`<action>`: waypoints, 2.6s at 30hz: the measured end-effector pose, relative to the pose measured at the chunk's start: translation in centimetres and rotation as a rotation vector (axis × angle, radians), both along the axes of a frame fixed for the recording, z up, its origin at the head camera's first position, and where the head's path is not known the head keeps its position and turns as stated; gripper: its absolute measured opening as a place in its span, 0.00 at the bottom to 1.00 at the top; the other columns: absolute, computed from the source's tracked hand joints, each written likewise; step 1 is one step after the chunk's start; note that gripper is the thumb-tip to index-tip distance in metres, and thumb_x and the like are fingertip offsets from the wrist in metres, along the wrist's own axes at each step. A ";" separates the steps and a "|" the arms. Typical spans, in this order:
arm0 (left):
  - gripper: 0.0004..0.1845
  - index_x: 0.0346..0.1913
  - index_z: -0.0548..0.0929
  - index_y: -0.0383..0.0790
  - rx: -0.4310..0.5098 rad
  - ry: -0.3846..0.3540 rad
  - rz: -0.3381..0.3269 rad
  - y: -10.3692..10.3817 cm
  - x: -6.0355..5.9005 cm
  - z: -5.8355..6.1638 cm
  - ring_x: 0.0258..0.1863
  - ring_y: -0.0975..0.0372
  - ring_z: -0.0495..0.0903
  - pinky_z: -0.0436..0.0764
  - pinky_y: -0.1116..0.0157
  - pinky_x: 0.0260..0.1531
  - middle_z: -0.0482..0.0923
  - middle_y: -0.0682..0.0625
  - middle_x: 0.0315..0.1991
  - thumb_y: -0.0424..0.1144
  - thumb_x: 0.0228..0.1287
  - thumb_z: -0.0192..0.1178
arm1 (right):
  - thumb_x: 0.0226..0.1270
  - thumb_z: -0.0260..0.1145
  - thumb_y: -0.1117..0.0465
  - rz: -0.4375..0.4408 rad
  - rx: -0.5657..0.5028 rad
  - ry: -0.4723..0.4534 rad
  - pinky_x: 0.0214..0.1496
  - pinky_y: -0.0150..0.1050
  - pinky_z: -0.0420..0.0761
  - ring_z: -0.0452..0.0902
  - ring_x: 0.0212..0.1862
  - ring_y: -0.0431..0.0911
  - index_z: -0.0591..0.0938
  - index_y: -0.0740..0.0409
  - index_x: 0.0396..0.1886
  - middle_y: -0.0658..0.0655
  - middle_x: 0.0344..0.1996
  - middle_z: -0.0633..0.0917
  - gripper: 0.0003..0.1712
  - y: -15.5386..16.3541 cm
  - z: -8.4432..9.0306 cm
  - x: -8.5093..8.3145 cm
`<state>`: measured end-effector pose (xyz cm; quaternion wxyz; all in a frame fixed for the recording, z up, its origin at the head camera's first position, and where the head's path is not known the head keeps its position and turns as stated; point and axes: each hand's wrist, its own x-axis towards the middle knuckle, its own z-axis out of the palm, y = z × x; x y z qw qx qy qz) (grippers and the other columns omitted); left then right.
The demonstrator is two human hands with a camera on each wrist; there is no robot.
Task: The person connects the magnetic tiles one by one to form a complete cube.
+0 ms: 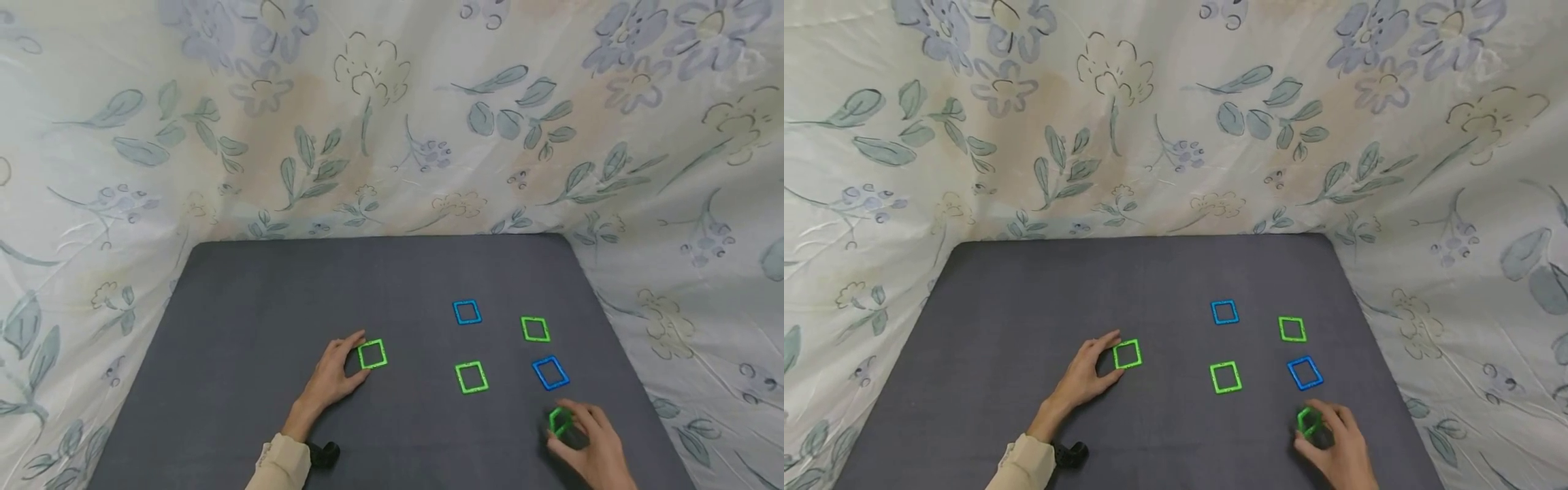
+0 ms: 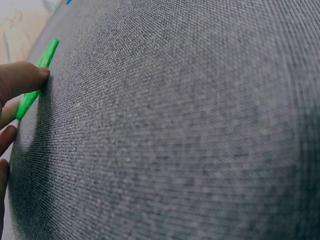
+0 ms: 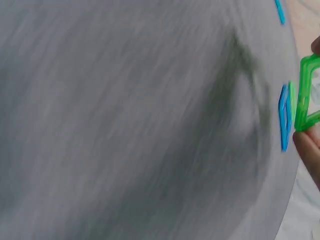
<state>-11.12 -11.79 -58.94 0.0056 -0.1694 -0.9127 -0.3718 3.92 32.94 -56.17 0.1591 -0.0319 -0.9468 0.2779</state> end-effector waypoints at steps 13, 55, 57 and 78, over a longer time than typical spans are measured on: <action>0.41 0.74 0.71 0.45 -0.008 0.010 -0.014 -0.1 0.0 0.4 0.61 0.51 0.77 0.77 0.46 0.60 0.83 0.51 0.62 0.40 0.58 0.77 | 0.36 0.84 0.78 0.302 -0.239 0.113 0.52 0.25 0.81 0.74 0.53 0.24 0.75 0.59 0.70 0.61 0.50 0.80 0.54 -6.8 1.5 -6.8; 0.43 0.76 0.69 0.46 -0.008 -0.030 -0.043 -0.2 0.2 0.7 0.62 0.50 0.77 0.77 0.44 0.59 0.84 0.53 0.62 0.40 0.57 0.77 | 0.59 0.75 0.72 0.821 -0.472 -0.197 0.66 0.54 0.77 0.77 0.65 0.64 0.70 0.70 0.71 0.71 0.60 0.78 0.40 -20.8 -1.6 -16.7; 0.44 0.76 0.69 0.46 -0.010 -0.029 -0.042 -0.2 0.2 0.7 0.62 0.50 0.77 0.77 0.43 0.59 0.84 0.52 0.62 0.40 0.57 0.77 | 0.60 0.75 0.72 0.826 -0.467 -0.200 0.66 0.54 0.77 0.77 0.65 0.65 0.69 0.71 0.72 0.72 0.61 0.77 0.41 -20.8 -1.6 -16.7; 0.42 0.75 0.71 0.46 -0.015 -0.015 -0.039 -0.2 0.3 0.7 0.61 0.50 0.77 0.78 0.43 0.57 0.84 0.52 0.60 0.39 0.57 0.77 | 0.61 0.76 0.66 0.837 -0.421 -0.253 0.67 0.54 0.77 0.77 0.66 0.62 0.70 0.64 0.72 0.67 0.67 0.77 0.41 -21.0 -2.2 -17.2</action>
